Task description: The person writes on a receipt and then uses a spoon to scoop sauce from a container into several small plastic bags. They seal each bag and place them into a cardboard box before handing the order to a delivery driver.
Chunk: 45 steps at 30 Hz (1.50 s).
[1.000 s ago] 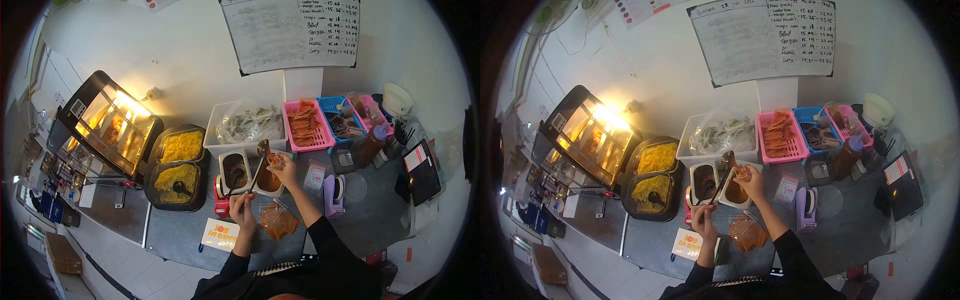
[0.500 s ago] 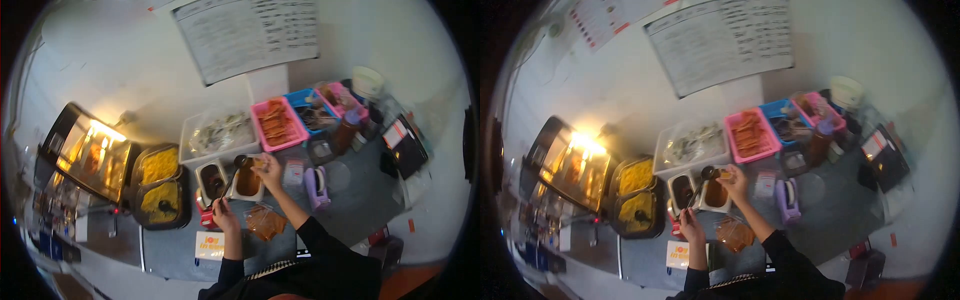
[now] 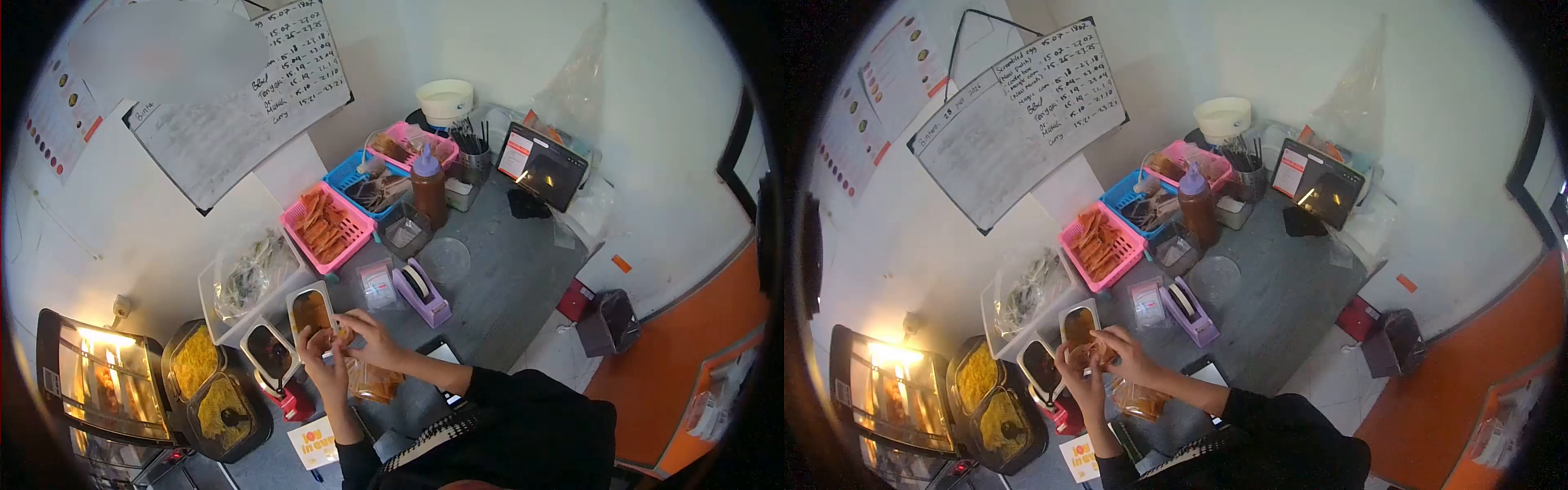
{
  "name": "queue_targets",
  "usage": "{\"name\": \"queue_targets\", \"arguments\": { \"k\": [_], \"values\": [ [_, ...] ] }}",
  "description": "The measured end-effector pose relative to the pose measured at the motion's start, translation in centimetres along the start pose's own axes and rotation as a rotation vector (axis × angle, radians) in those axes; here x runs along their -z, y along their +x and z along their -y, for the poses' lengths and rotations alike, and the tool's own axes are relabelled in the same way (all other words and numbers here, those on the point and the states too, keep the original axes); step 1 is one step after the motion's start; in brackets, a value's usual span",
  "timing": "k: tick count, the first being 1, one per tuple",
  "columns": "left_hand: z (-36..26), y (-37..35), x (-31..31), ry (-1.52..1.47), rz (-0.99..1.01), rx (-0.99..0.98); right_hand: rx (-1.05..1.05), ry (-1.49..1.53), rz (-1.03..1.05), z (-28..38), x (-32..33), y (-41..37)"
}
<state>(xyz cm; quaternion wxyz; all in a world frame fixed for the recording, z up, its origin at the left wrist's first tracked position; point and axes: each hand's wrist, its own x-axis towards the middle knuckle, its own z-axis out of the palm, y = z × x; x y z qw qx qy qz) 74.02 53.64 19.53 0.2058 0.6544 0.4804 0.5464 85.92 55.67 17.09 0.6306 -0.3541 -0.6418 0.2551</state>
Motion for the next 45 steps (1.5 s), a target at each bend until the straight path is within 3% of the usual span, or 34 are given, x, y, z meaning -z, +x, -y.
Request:
{"name": "queue_targets", "arguments": {
  "k": [1,2,6,8,14,17,19,22,26,29,30,33,37,42,45],
  "values": [
    [0.4,-0.2,0.0,-0.059,0.059,0.056,-0.004,-0.014,0.007,0.5,0.9,-0.2],
    [0.4,-0.5,0.1,0.037,0.051,-0.082,-0.006,-0.031,0.012,0.9,1.6,-0.4],
    [-0.4,-3.6,0.0,-0.261,0.018,0.053,-0.131,0.177,-0.015,0.6,2.8,-2.2],
    [0.3,-5.2,0.4,-0.217,0.052,0.119,-0.188,0.199,0.005,0.8,3.2,-3.3],
    [1.3,-7.3,-0.6,-0.365,0.004,0.187,-0.229,0.08,-0.023,1.2,3.8,-6.5],
    [1.3,-7.2,-1.1,-0.375,0.021,0.053,-0.202,0.06,0.001,1.8,4.7,-7.4],
    [-0.3,-6.9,-1.2,-0.451,0.144,0.142,-0.164,0.09,0.09,2.0,6.1,-8.0],
    [-1.4,-6.7,-3.0,-0.468,0.407,0.054,-0.304,0.089,0.115,3.2,8.0,-10.1],
    [-1.1,-8.7,-7.7,-0.59,0.632,0.019,-0.301,-0.123,-0.122,5.2,11.5,-14.1],
    [-5.4,-10.7,-10.2,-0.633,0.839,0.033,-0.405,-0.058,-0.281,8.5,14.6,-17.0],
    [-6.5,-11.5,-10.9,-0.545,0.853,-0.047,-0.386,-0.087,-0.328,9.4,15.5,-18.0],
    [-10.6,-14.6,-12.0,-0.493,0.937,-0.016,-0.401,-0.157,-0.313,12.3,19.1,-20.8],
    [-14.1,-20.6,-14.5,-0.598,0.935,-0.105,-0.304,-0.234,-0.294,15.9,24.4,-26.1],
    [-22.4,-30.9,-17.8,-0.804,0.93,0.13,-0.192,-0.378,-0.309,23.3,32.7,-35.2],
    [-27.5,-36.9,-18.8,-0.798,0.899,0.14,-0.132,-0.423,-0.363,27.6,36.9,-40.8]
  ]
}}
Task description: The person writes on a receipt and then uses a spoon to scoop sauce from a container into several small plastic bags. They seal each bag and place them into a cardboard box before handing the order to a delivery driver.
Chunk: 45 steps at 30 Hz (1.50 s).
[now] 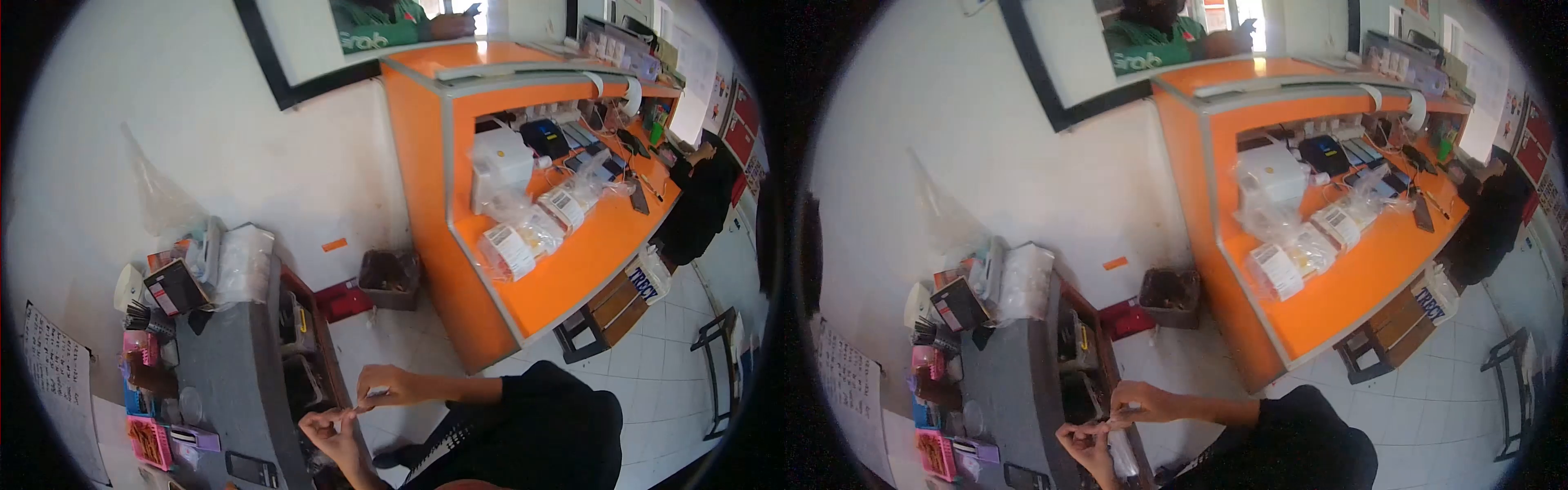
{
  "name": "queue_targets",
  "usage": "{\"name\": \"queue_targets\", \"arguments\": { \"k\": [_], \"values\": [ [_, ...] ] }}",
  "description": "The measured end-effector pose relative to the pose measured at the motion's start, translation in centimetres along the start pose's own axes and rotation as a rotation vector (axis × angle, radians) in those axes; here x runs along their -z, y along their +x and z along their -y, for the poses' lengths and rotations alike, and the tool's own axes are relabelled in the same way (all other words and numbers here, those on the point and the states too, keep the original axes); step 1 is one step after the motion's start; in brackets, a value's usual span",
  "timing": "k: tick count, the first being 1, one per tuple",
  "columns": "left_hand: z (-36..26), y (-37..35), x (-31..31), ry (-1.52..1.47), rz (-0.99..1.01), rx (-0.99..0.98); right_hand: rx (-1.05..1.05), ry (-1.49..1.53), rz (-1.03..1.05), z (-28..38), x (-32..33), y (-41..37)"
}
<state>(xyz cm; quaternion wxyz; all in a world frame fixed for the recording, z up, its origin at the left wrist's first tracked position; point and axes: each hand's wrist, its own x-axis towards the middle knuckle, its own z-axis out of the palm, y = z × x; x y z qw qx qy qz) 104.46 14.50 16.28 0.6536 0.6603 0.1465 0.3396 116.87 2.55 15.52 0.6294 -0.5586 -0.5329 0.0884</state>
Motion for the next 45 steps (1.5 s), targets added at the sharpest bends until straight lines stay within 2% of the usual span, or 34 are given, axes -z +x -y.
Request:
{"name": "queue_targets", "arguments": {
  "k": [1,4,5,6,8,9,11,13,14,15,16,17,21,24,25,27,30,32,35,37,40,43,45],
  "values": [
    [-0.4,-0.6,-2.5,-0.03,-0.024,-0.023,0.048,-0.037,0.0,0.8,2.4,-1.0],
    [-2.3,-2.6,-8.4,0.125,0.084,-0.06,-0.17,0.19,0.042,3.7,7.7,-4.5],
    [-3.2,-3.5,-10.5,0.149,0.083,-0.087,-0.177,0.278,0.02,3.8,8.8,-6.1],
    [-2.8,-4.5,-11.6,0.087,0.129,-0.014,-0.159,0.249,0.011,4.3,10.0,-7.4],
    [-2.5,-6.6,-14.2,0.096,0.207,-0.003,-0.117,0.181,-0.023,5.8,12.5,-9.8],
    [-2.8,-7.4,-15.9,0.068,0.239,-0.017,-0.195,0.241,-0.036,6.6,13.5,-11.0],
    [-3.4,-8.6,-19.2,-0.006,0.308,-0.036,-0.181,0.248,-0.107,7.8,14.4,-13.1],
    [-2.8,-10.2,-20.6,0.098,0.474,0.113,-0.12,0.209,-0.107,8.7,15.5,-14.7],
    [-2.2,-11.4,-21.4,0.138,0.544,0.186,-0.301,0.319,0.016,9.7,16.6,-15.5],
    [-1.4,-12.7,-21.9,0.148,0.669,0.228,-0.191,0.235,0.036,9.6,17.3,-16.2],
    [0.4,-14.3,-21.8,0.149,0.641,0.248,-0.082,0.158,0.06,9.3,17.9,-16.8],
    [2.7,-16.2,-21.7,0.152,0.611,0.273,-0.096,0.16,0.096,9.9,19.3,-17.1],
    [1.3,-19.0,-27.9,-0.034,0.411,0.461,-0.05,0.091,0.173,10.5,24.6,-18.4],
    [1.3,-19.0,-32.8,0.157,0.281,0.488,-0.061,0.04,0.176,10.6,29.8,-19.1],
    [1.4,-19.0,-34.8,-0.025,0.174,0.572,-0.053,-0.011,0.174,10.5,31.8,-19.3],
    [2.2,-18.2,-38.2,-0.304,0.037,0.561,-0.074,-0.169,0.167,10.4,36.7,-19.4],
    [3.0,-16.4,-41.2,-0.394,-0.048,0.542,-0.156,-0.574,0.086,8.9,43.5,-21.3],
    [3.2,-15.3,-42.4,-0.368,-0.118,0.5,-0.324,-0.996,0.106,8.8,47.1,-22.4],
    [4.1,-13.6,-43.2,-0.233,-0.236,0.449,-0.563,-1.156,0.058,8.5,51.3,-23.6],
    [5.6,-13.0,-42.8,-0.103,-0.336,0.424,-0.572,-1.124,0.068,7.9,52.4,-25.1],
    [6.3,-11.9,-43.1,-0.158,-0.423,0.344,-0.583,-1.095,0.057,7.3,52.6,-25.8],
    [7.1,-11.3,-42.6,-0.098,-0.48,0.308,-0.642,-1.034,0.038,7.2,52.4,-25.9],
    [9.2,-11.3,-41.3,-0.008,-0.444,0.189,-0.633,-1.033,0.058,7.1,51.4,-25.1]
  ]
}}
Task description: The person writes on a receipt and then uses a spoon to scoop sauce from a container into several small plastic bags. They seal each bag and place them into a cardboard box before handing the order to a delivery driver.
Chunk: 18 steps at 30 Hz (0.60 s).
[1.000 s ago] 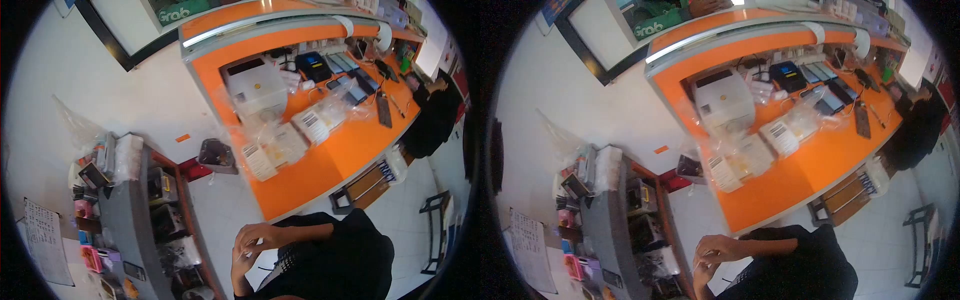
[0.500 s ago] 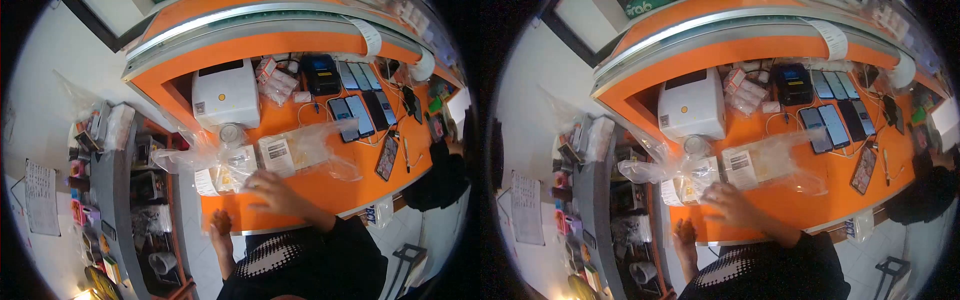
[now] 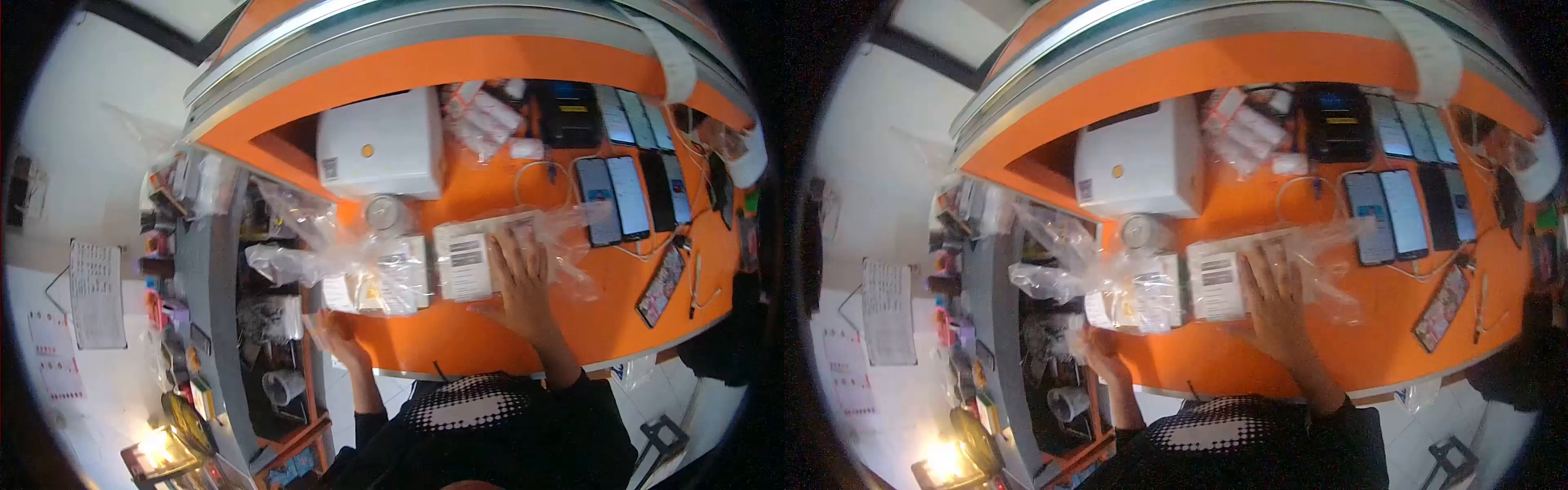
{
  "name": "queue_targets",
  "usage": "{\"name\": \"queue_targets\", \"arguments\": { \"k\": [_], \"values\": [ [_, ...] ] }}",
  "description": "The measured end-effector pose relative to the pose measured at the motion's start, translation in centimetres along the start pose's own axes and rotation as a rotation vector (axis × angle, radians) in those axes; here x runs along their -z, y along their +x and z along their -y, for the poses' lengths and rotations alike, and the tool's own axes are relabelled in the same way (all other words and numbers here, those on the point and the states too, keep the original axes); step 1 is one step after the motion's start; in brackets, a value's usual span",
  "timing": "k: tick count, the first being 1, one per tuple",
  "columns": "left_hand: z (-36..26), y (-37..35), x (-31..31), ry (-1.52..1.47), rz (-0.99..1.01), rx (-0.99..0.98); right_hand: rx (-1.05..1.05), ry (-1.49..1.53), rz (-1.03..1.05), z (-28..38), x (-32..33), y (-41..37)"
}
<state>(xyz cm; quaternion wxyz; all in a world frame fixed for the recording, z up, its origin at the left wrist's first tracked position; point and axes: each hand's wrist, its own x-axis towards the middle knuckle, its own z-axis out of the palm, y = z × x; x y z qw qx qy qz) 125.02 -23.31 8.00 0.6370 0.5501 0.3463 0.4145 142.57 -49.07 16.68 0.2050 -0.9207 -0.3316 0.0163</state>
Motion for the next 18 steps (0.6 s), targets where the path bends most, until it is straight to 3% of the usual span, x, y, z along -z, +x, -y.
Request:
{"name": "queue_targets", "arguments": {
  "k": [1,2,5,8,11,12,16,18],
  "values": [
    [0.2,0.3,0.1,0.036,0.011,-0.069,0.032,-0.032,-0.008,1.0,-0.2,0.4],
    [0.2,0.6,-0.1,0.09,-0.103,-0.041,0.066,-0.066,-0.019,2.1,-0.6,0.9],
    [0.4,1.3,-0.6,0.154,-0.078,-0.168,0.431,0.223,0.122,6.7,-2.8,3.0],
    [0.8,1.6,-1.2,0.085,-0.128,-0.146,0.492,0.303,0.051,11.6,-4.5,6.8],
    [0.1,1.4,-1.3,0.101,-0.087,-0.121,0.289,0.153,0.062,13.9,-5.1,9.9],
    [0.6,1.7,-0.5,0.217,-0.067,-0.168,0.269,0.168,-0.06,14.3,-5.5,9.7],
    [-1.0,1.5,-0.7,-0.007,-0.062,0.037,0.185,0.113,-0.054,13.9,-7.2,6.9],
    [-0.9,1.6,-0.6,-0.129,-0.066,0.126,0.149,0.077,0.087,13.4,-7.8,5.9]
  ]
}}
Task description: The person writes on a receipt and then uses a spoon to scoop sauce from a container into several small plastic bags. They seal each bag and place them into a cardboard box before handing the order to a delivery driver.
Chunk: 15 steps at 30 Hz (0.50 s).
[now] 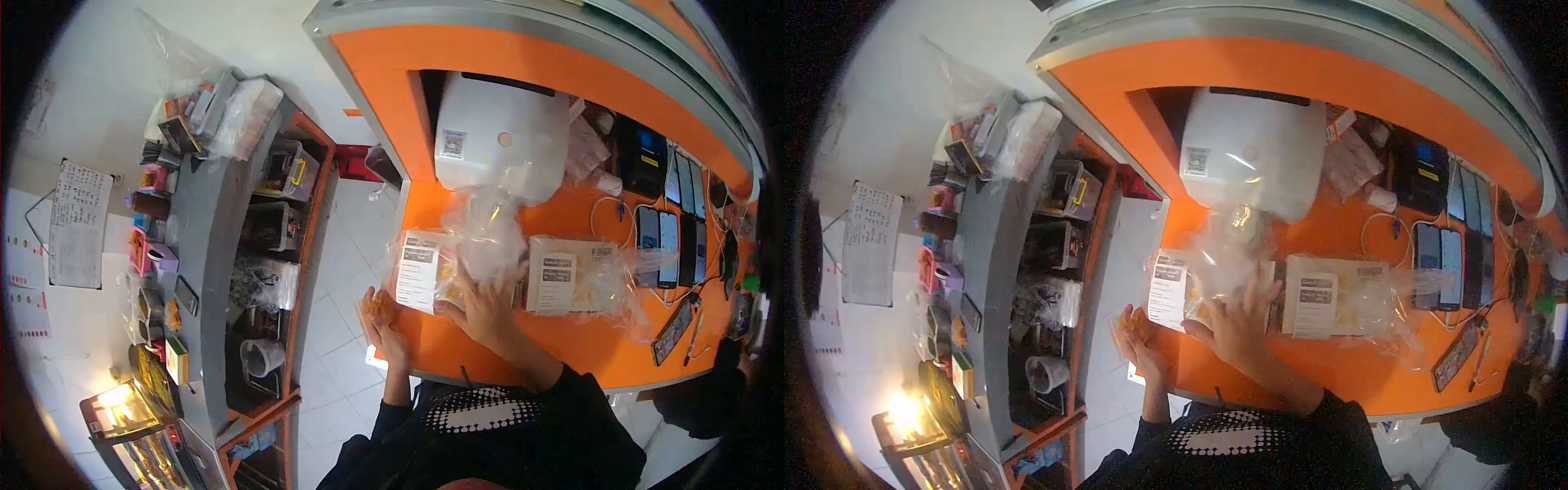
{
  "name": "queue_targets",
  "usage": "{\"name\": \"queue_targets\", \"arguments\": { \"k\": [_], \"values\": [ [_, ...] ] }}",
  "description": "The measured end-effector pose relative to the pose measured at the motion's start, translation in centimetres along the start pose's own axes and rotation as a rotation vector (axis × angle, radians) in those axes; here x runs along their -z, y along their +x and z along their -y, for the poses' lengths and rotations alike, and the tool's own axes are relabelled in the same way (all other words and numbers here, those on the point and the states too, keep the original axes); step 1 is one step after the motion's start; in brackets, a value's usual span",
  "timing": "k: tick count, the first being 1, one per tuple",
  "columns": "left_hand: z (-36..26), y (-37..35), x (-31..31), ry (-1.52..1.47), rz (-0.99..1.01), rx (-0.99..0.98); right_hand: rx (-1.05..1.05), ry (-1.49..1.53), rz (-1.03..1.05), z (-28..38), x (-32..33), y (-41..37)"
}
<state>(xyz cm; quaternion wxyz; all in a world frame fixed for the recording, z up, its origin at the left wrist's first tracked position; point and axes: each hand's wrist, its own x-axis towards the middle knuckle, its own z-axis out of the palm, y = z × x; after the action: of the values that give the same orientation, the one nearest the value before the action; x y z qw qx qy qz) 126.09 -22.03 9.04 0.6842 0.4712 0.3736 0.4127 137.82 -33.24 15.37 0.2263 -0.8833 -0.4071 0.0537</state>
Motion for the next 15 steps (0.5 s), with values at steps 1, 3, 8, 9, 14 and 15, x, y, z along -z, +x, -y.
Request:
{"name": "queue_targets", "arguments": {
  "k": [1,3,8,9,14,15],
  "values": [
    [0.2,0.1,0.3,0.023,0.016,-0.026,-0.022,-0.014,0.07,0.1,0.0,0.1],
    [0.6,0.4,0.8,0.074,0.051,-0.076,-0.036,-0.068,0.081,0.6,0.4,0.3],
    [0.0,0.6,0.5,0.018,0.07,-0.025,-0.015,0.054,0.064,0.0,-0.7,0.1],
    [0.0,0.7,0.5,0.024,0.072,-0.03,-0.015,0.007,0.067,0.0,-0.8,0.0],
    [1.0,1.0,1.0,0.013,0.106,-0.014,-0.068,-0.028,0.113,0.2,-1.0,-0.1],
    [0.9,1.0,0.9,0.025,0.108,-0.017,-0.068,-0.018,0.114,0.2,-1.0,-0.1]
  ]
}}
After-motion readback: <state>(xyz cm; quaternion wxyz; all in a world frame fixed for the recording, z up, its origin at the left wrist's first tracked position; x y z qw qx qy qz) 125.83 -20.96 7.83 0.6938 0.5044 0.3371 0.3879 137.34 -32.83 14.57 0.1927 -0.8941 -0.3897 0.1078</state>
